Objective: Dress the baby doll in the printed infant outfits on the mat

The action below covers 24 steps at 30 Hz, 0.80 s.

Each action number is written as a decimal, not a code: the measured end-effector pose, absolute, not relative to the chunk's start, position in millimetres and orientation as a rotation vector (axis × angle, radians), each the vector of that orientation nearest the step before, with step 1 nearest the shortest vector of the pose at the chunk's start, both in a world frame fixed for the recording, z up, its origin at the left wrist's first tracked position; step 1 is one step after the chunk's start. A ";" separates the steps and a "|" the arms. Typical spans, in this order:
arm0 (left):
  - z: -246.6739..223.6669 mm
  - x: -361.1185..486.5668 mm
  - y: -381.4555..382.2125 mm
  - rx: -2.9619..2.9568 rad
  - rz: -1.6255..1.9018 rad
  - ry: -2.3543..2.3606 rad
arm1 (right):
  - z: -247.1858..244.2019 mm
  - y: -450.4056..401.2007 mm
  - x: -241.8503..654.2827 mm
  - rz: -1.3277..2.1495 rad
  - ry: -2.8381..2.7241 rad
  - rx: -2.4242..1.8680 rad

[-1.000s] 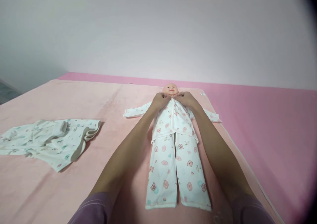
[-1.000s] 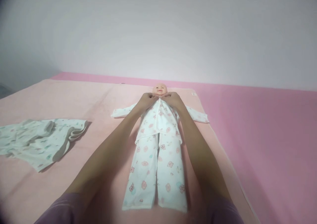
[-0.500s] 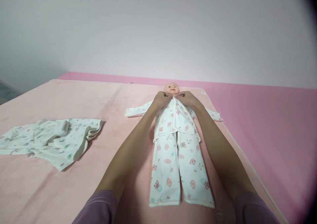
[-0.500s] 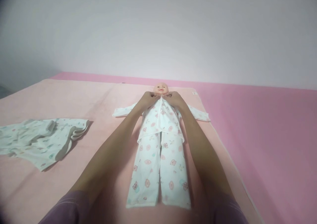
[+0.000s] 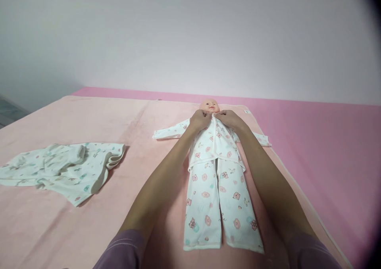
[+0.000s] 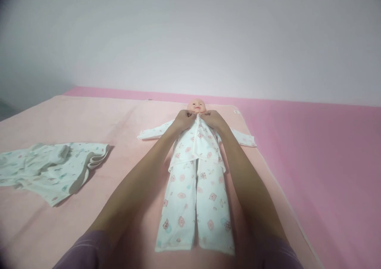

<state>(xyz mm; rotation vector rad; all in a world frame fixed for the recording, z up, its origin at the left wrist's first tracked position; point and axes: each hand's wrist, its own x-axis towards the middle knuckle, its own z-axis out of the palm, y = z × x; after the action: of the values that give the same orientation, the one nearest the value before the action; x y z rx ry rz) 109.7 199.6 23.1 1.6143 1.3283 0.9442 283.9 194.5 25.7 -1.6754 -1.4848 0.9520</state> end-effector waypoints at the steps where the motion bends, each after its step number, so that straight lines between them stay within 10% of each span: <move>1: 23.9 110.3 198.8 1.607 0.957 1.321 | 26.6 193.7 282.5 0.938 -1.481 -1.683; 24: 47.1 80.6 103.8 2.104 1.148 1.452 | 68.3 93.1 283.3 0.438 -1.896 -1.525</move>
<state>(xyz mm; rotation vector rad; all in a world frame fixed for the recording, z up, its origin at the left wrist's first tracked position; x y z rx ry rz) 80.6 103.8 47.1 2.1037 1.4522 1.1484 283.3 93.1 68.3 -1.5247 -1.8960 0.4383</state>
